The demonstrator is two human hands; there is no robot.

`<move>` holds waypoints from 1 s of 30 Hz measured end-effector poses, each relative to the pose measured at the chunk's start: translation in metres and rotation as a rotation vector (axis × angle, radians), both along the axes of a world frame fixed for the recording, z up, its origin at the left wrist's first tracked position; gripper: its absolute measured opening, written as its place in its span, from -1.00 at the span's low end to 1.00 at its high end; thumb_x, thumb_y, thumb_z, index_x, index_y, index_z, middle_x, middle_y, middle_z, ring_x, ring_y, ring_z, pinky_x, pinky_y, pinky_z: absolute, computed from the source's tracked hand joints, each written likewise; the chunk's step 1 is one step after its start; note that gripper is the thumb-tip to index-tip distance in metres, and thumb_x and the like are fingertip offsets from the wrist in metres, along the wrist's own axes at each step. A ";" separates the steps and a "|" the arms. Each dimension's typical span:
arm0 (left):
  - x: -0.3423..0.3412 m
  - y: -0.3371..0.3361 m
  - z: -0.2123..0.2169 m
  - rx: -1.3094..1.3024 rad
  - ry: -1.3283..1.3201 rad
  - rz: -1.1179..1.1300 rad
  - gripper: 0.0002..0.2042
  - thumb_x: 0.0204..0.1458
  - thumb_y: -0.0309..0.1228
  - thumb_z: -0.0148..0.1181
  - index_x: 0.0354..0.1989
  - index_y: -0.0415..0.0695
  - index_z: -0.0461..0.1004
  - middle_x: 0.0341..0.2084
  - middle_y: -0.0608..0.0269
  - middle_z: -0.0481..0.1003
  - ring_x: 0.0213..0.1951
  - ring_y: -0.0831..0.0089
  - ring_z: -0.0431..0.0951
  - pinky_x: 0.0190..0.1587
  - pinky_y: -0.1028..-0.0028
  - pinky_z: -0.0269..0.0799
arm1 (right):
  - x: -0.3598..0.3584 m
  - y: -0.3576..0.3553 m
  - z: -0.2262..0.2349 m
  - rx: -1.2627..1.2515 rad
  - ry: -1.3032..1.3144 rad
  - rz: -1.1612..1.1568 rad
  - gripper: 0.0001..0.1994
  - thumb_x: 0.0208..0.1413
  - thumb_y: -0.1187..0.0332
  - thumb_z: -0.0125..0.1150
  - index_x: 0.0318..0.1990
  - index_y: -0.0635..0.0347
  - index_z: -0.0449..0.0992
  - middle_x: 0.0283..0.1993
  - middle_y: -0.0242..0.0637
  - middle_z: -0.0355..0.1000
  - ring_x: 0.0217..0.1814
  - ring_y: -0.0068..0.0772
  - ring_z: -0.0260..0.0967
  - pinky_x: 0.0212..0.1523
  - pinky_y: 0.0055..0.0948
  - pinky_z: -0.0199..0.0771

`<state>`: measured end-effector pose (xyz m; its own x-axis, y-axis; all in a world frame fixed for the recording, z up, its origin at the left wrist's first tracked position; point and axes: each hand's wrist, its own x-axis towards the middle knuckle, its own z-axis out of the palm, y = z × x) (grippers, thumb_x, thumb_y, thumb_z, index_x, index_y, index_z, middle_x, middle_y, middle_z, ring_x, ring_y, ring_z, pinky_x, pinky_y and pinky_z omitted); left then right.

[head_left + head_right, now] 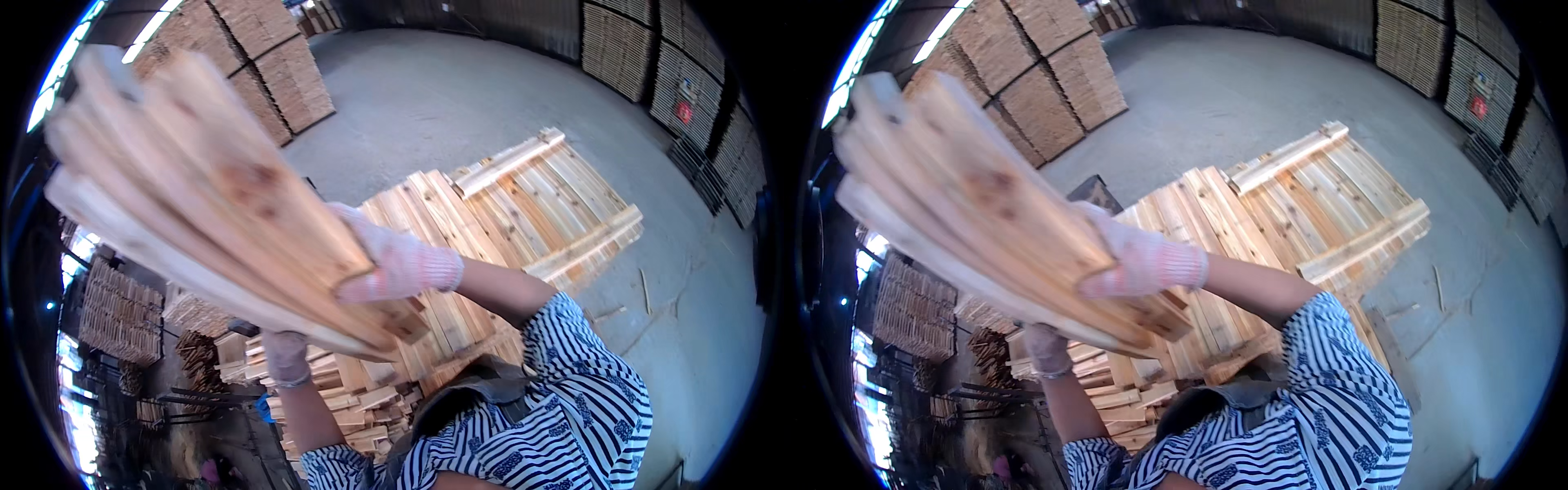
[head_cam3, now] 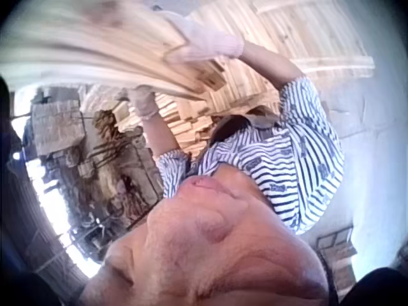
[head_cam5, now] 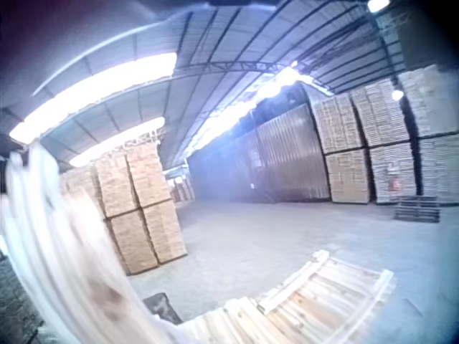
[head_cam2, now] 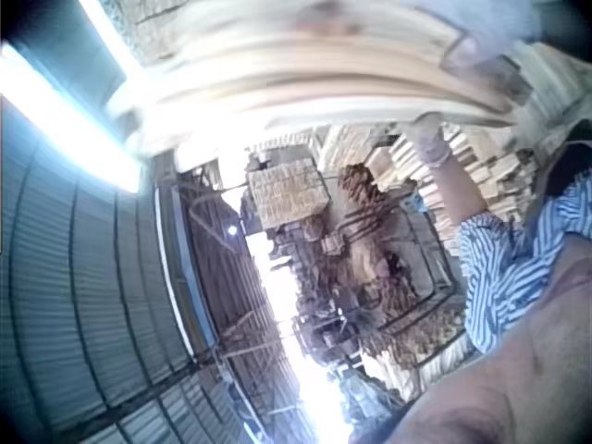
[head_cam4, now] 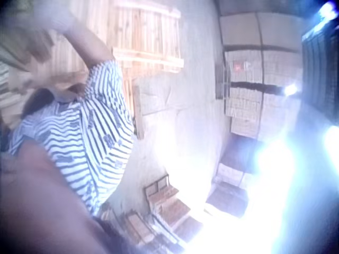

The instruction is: The person picks up several wooden planks from a large pile and places them onto a wooden pallet to create a stack.

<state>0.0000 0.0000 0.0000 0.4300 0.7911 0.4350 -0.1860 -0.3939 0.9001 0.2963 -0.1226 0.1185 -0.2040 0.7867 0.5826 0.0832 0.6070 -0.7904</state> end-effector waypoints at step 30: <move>0.174 -0.037 -0.031 -1.016 0.235 -0.150 -0.40 0.11 -0.08 0.35 0.21 -0.23 0.41 0.00 -0.01 0.55 -0.05 0.21 0.62 0.00 0.24 0.65 | 0.088 0.019 -0.148 -0.960 -0.275 -0.620 -0.44 0.06 0.01 0.22 -0.15 0.51 0.59 -0.18 0.23 0.56 -0.12 0.07 0.58 -0.05 -0.17 0.56</move>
